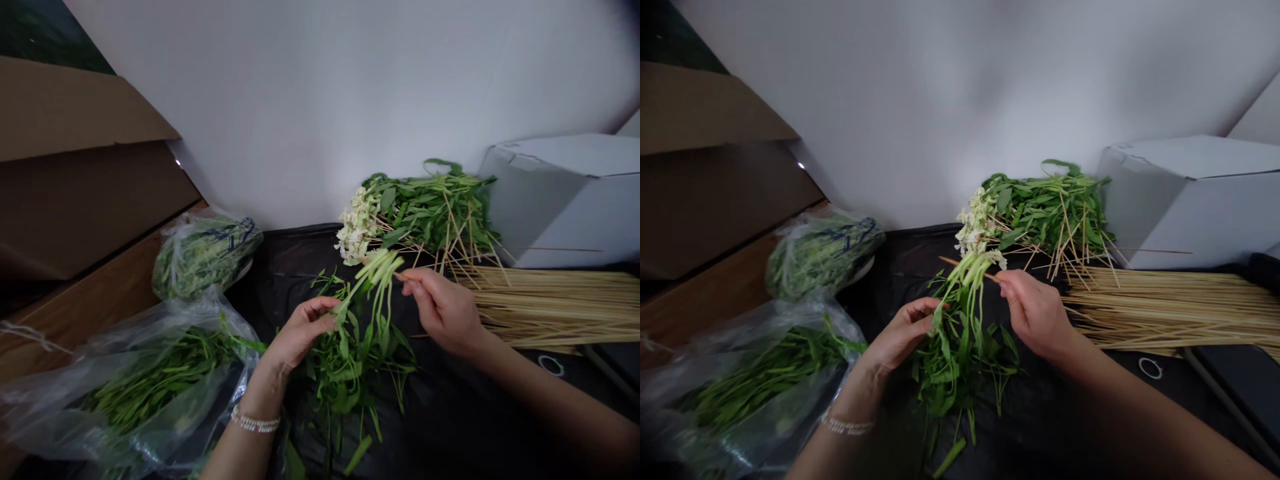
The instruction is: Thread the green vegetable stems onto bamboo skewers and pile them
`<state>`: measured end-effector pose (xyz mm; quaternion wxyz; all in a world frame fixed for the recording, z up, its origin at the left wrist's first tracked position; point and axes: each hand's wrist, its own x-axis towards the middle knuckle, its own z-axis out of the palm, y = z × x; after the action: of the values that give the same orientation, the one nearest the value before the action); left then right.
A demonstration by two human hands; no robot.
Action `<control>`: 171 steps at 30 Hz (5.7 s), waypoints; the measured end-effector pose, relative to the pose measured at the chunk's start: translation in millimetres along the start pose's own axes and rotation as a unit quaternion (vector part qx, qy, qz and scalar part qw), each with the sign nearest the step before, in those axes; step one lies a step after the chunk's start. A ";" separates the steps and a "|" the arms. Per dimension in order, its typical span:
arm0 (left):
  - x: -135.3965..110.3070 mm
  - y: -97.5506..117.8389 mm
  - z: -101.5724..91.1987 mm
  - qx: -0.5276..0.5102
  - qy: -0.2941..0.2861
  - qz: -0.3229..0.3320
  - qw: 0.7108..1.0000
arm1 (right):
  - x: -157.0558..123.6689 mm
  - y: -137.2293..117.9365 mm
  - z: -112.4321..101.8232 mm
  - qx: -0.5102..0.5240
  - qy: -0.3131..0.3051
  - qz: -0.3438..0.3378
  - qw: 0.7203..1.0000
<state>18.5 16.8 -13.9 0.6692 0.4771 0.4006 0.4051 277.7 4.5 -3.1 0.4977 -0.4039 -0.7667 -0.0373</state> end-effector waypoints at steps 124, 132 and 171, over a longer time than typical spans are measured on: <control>-25.0 -11.8 56.5 0.451 -0.110 0.299 0.834 | 16.0 9.4 -14.3 0.003 0.022 0.161 0.987; -20.4 -51.2 73.9 0.623 -0.150 0.227 0.734 | 15.0 3.7 -10.6 -0.015 0.002 0.110 0.994; -1.5 12.9 6.0 -0.184 0.198 0.068 0.960 | 1.6 -14.0 2.7 -0.003 -0.163 -0.038 0.986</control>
<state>21.4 16.3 0.1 0.6240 0.2819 0.4098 0.6027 266.2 -2.7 1.6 0.3632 -0.3764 -0.8522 0.0077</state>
